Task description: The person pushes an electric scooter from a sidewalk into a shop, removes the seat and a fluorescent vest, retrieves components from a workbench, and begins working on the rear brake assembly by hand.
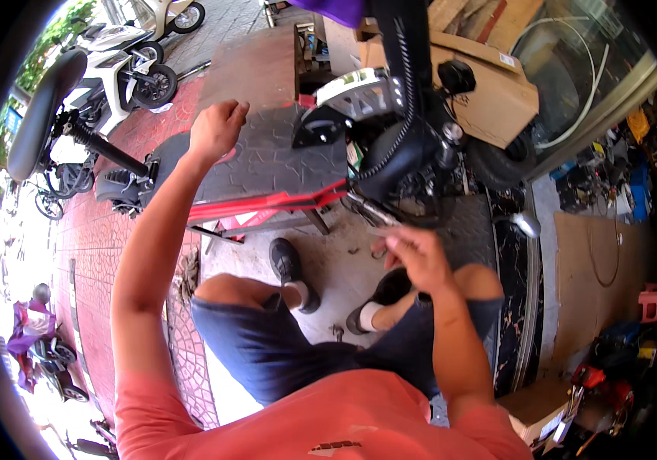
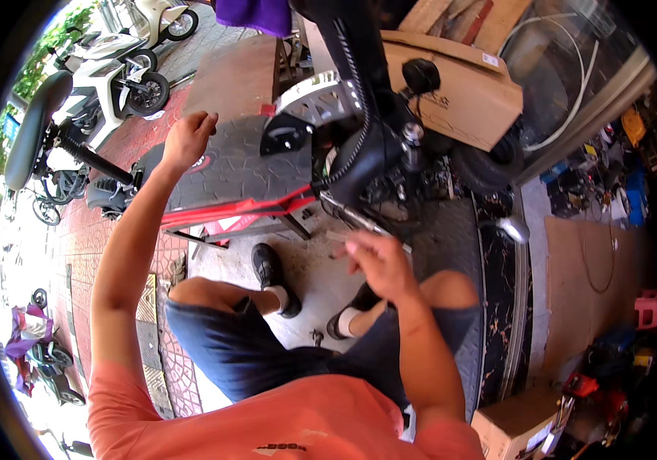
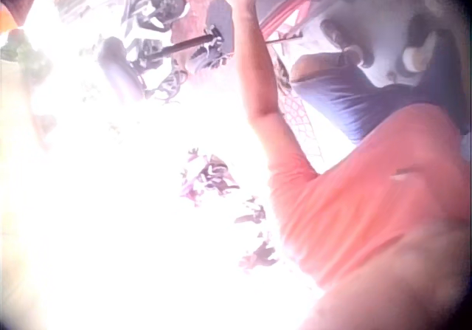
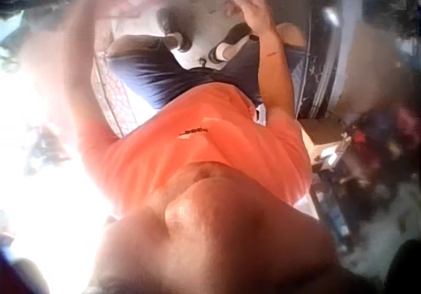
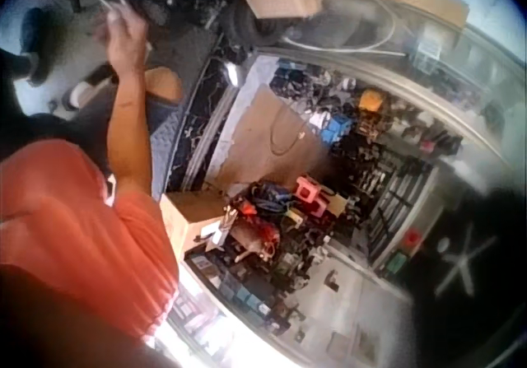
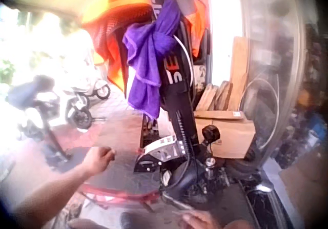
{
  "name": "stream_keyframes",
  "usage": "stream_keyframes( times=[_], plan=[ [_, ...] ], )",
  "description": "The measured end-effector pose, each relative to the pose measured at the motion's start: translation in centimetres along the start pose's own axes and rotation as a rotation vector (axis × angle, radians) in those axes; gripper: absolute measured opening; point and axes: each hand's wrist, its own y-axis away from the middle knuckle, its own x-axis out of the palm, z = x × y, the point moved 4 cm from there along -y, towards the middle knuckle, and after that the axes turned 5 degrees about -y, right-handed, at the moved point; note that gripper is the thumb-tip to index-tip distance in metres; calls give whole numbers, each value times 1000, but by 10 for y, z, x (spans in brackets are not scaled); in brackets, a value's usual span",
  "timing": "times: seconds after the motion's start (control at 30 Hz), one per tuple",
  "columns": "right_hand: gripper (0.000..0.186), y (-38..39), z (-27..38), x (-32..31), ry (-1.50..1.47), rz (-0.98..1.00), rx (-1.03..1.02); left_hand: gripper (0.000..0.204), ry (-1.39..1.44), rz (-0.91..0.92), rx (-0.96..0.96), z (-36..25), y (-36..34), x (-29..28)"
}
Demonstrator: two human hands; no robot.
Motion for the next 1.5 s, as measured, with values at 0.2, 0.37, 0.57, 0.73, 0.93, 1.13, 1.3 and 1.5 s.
stream_keyframes(
  times=[0.2, 0.37, 0.57, 0.73, 0.93, 1.13, 1.3, 1.5],
  plan=[
    [13, -15, 0, 11, 559, -83, -131, 48, -392, 123, -122, 66, -135, 78],
    [12, -37, 9, 13, 456, -123, -105, 46, -432, 160, -112, 92, -190, 123],
    [15, -61, 15, 7, 592, -119, -91, 48, -275, 252, -148, 90, -201, 138],
    [13, -86, 23, 19, 610, -67, -100, 38, -253, 298, -32, 135, -204, 136],
    [11, -93, 43, 56, 543, 67, -184, 32, -92, 301, 14, 121, -173, 127],
    [11, -92, 40, 69, 463, 91, -190, 30, 158, 28, 178, 30, -128, 79],
    [11, -73, 96, 71, 481, 45, -228, 28, 288, 150, 623, -74, -81, 82],
    [8, -25, 193, -2, 278, -379, -465, 32, 376, 243, 728, -84, -89, 100]
  ],
)
